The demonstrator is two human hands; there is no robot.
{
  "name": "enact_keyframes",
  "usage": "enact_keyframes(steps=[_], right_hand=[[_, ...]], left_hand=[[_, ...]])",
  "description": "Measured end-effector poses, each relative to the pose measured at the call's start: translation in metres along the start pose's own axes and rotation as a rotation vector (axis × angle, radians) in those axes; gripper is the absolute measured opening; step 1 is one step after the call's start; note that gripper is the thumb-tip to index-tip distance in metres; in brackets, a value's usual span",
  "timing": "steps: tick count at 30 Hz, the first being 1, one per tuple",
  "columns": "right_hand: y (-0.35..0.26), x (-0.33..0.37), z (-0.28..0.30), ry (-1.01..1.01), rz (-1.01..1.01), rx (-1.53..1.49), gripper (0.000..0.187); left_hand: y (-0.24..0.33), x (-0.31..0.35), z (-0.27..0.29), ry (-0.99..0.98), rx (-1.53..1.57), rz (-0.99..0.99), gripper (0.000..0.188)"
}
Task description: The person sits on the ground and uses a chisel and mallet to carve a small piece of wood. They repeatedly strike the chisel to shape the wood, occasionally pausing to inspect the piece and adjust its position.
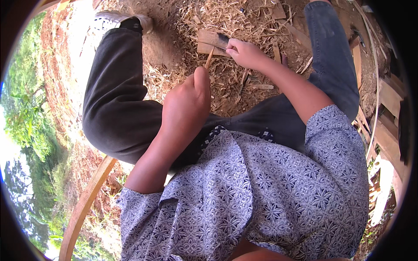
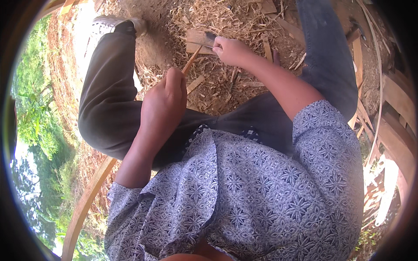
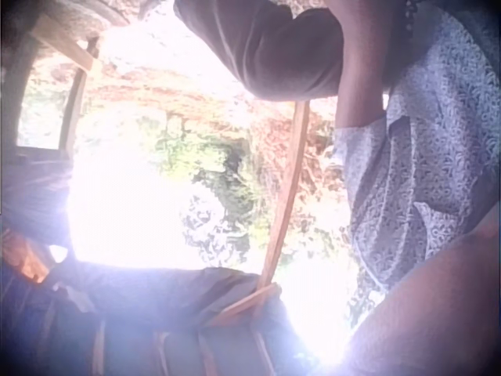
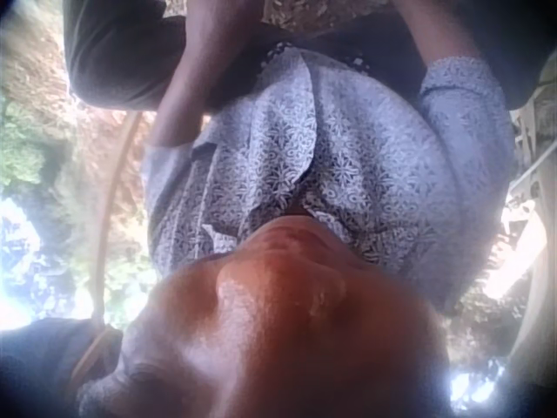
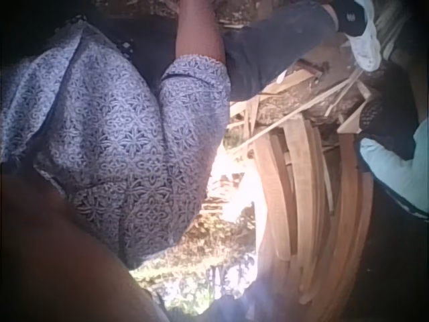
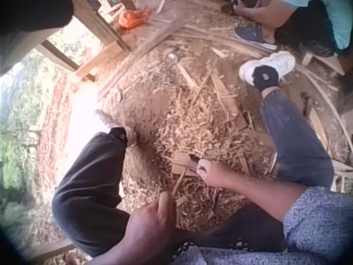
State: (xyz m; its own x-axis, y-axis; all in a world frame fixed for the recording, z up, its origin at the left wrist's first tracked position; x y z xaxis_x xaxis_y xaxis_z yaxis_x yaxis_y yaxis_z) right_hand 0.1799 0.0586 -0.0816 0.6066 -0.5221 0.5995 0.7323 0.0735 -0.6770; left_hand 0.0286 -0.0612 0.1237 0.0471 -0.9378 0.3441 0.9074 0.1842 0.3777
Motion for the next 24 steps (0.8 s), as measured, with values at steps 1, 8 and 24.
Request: enact_keyframes(steps=[1, 8, 24], right_hand=[[0.005, -0.004, -0.003, 0.011, 0.011, 0.001, 0.026], [-0.036, 0.030, 0.023, -0.094, -0.005, -0.109, 0.029], [-0.013, -0.002, 0.001, -0.007, -0.028, -0.061, 0.028]], left_hand=[[-0.001, -0.001, 0.001, -0.004, -0.003, -0.007, 0.011], [-0.008, 0.002, 0.006, -0.005, -0.002, 0.019, 0.011], [-0.006, 0.002, 0.003, 0.036, 0.043, -0.005, 0.011]])
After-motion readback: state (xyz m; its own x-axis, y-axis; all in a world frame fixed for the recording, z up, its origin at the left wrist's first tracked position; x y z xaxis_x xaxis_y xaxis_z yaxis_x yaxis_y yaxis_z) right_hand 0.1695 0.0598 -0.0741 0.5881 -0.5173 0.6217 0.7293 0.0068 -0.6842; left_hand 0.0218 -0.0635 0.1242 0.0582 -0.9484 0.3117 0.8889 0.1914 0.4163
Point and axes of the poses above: each hand's wrist, its own x-axis away from the middle knuckle, its own z-axis out of the back of the hand, y = z × x, the point moved 1 cm from there along -x, towards the middle knuckle, and after that the axes turned 2 degrees about x, right-handed, at the moved point
